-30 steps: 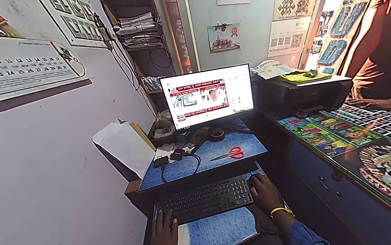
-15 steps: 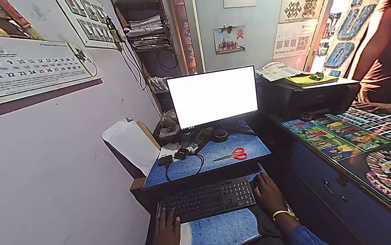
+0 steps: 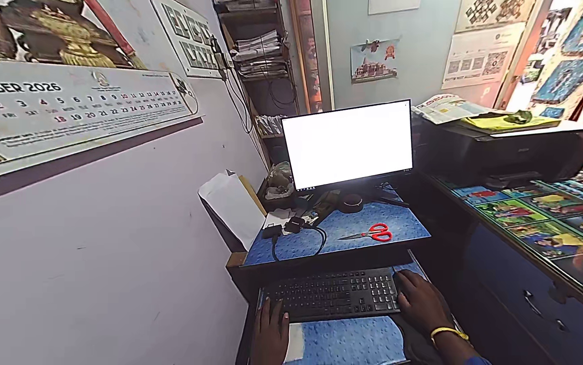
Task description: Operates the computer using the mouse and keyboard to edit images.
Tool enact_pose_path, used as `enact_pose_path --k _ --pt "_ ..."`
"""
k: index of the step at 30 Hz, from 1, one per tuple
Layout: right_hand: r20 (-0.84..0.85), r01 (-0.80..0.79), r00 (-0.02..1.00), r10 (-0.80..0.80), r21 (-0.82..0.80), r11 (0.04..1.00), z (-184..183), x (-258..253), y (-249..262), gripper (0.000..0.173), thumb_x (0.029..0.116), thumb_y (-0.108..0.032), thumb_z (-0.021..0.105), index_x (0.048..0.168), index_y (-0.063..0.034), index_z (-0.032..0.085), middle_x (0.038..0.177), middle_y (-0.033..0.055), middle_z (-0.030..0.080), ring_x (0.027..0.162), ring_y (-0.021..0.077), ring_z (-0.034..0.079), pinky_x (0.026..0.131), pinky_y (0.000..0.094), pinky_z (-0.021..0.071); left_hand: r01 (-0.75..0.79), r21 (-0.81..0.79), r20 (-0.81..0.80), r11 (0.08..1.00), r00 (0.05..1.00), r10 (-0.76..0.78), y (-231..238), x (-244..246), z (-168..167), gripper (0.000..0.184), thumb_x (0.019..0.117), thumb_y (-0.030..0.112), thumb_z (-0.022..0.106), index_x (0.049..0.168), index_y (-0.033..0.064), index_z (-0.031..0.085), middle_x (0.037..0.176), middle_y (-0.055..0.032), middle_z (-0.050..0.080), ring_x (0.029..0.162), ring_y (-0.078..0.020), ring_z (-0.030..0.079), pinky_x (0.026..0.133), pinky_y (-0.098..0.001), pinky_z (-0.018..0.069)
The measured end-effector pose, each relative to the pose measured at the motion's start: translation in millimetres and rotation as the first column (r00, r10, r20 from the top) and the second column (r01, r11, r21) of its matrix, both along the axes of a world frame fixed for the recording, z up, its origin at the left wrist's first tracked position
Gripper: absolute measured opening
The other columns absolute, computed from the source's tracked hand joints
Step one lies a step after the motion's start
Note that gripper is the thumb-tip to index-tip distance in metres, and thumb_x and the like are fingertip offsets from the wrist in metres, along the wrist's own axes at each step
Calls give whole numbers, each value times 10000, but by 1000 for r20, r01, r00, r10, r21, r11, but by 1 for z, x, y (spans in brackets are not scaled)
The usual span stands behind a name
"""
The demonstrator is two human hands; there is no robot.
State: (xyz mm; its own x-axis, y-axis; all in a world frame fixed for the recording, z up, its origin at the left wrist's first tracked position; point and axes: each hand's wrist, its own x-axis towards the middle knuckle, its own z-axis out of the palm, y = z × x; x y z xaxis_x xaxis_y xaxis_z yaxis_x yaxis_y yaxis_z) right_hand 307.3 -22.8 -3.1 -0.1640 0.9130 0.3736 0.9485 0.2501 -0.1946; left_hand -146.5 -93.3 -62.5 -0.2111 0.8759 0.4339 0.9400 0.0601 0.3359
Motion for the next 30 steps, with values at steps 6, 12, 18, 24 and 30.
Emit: enact_pose_path --k 6,12,18,24,30 --pt "-33 24 999 -24 2 1000 2 -1 1 464 910 -392 512 1299 -218 695 1385 55 627 1317 247 568 1085 464 479 18 1 16 1000 1000 -18 -1 -1 4 532 1029 453 392 1387 143 634 1576 -235 416 1455 -454 389 1175 -575 344" --pt "-57 18 998 -19 -8 1000 7 -2 1 446 946 -366 481 1320 -226 680 1394 30 621 1319 209 561 1097 427 471 42 -21 17 999 999 -41 -4 0 12 531 1043 438 393 1393 112 624 1575 -252 406 1452 -472 382 1175 -578 344" --pt "-52 162 986 -162 1 987 14 -4 2 397 932 -374 483 1214 -213 712 1320 40 649 1271 225 589 1045 442 506 36 -65 21 997 999 -35 -6 3 23 507 1048 408 417 1409 109 608 1576 -267 396 1440 -492 389 1162 -589 354" --pt "-25 106 994 -107 -27 994 14 -1 4 418 923 -370 494 1246 -207 704 1345 56 642 1285 236 586 1054 438 500 34 -81 38 996 999 -31 -6 4 28 492 1044 395 441 1398 102 616 1580 -257 396 1445 -490 382 1167 -585 351" --pt "-10 254 967 -254 -3 967 10 -4 6 425 938 -353 479 1253 -179 706 1362 107 637 1288 282 590 1025 446 521 49 -85 53 995 998 -45 -5 3 32 504 1051 396 427 1399 83 611 1580 -258 395 1459 -481 367 1183 -591 325"
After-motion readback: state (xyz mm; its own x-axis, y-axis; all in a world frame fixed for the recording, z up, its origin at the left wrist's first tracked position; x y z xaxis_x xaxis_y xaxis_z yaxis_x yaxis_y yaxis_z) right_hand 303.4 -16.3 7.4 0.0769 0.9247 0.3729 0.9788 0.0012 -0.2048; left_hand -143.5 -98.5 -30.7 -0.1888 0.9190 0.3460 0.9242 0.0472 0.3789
